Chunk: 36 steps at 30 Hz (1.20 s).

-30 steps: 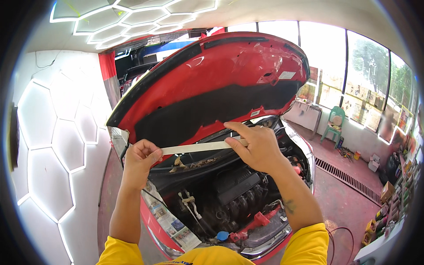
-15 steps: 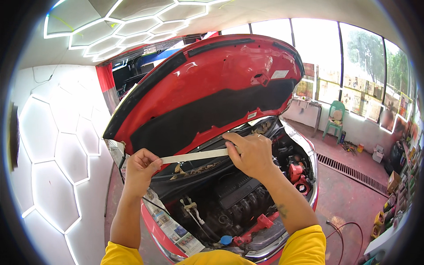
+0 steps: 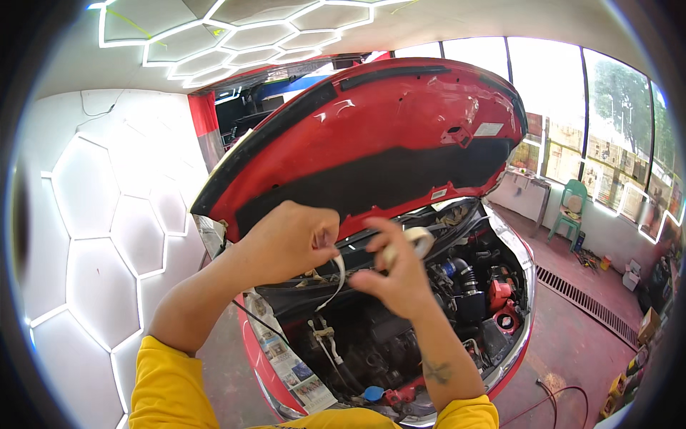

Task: The person applies white masking tape along the edges of a red car's open hood. They use both hands to unroll the tape, press it onto the surface, and tear off segments to cover the perimeter of the hood and the windshield area.

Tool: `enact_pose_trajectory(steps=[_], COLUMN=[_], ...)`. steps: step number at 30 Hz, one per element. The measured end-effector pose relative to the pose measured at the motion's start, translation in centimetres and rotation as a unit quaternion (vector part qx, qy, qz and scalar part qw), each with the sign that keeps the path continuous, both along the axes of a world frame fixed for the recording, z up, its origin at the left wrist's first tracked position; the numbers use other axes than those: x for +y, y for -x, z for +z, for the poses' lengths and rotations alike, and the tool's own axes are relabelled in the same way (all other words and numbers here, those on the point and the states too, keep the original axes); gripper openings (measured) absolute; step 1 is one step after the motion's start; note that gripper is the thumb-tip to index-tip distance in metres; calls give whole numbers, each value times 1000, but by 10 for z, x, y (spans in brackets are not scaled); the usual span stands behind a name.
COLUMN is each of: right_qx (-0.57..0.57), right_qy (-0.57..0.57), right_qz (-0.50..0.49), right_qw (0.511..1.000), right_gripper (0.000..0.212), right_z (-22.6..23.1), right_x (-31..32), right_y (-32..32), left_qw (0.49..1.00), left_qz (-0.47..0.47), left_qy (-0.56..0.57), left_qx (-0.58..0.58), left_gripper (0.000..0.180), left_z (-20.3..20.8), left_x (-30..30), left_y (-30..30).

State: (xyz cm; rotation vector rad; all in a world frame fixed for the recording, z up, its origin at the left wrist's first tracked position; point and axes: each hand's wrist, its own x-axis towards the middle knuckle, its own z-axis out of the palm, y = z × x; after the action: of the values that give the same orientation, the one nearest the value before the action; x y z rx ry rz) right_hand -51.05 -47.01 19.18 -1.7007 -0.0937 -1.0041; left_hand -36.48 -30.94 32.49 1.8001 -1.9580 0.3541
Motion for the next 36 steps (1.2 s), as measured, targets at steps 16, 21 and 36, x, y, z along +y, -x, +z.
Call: enact_pose_trajectory(steps=[16,21,36], right_qx=[-221,-269,-240], right_qy=[343,515,628], right_qz=[-258,-356,-340], right_qw=[876,732,657], right_gripper=[12,10,21], right_z=[152,202,210], right_x=[-62,-78,-92], right_y=[-69,-90,-94], left_qw=[863,829,842], left_qz=[114,92,53], left_qy=[471,539,455], left_qx=[144,-116,-286], left_gripper=[18,12,25], left_z=[2,-15,14], left_x=[51,1,-53], left_y=[-63,-78,-89])
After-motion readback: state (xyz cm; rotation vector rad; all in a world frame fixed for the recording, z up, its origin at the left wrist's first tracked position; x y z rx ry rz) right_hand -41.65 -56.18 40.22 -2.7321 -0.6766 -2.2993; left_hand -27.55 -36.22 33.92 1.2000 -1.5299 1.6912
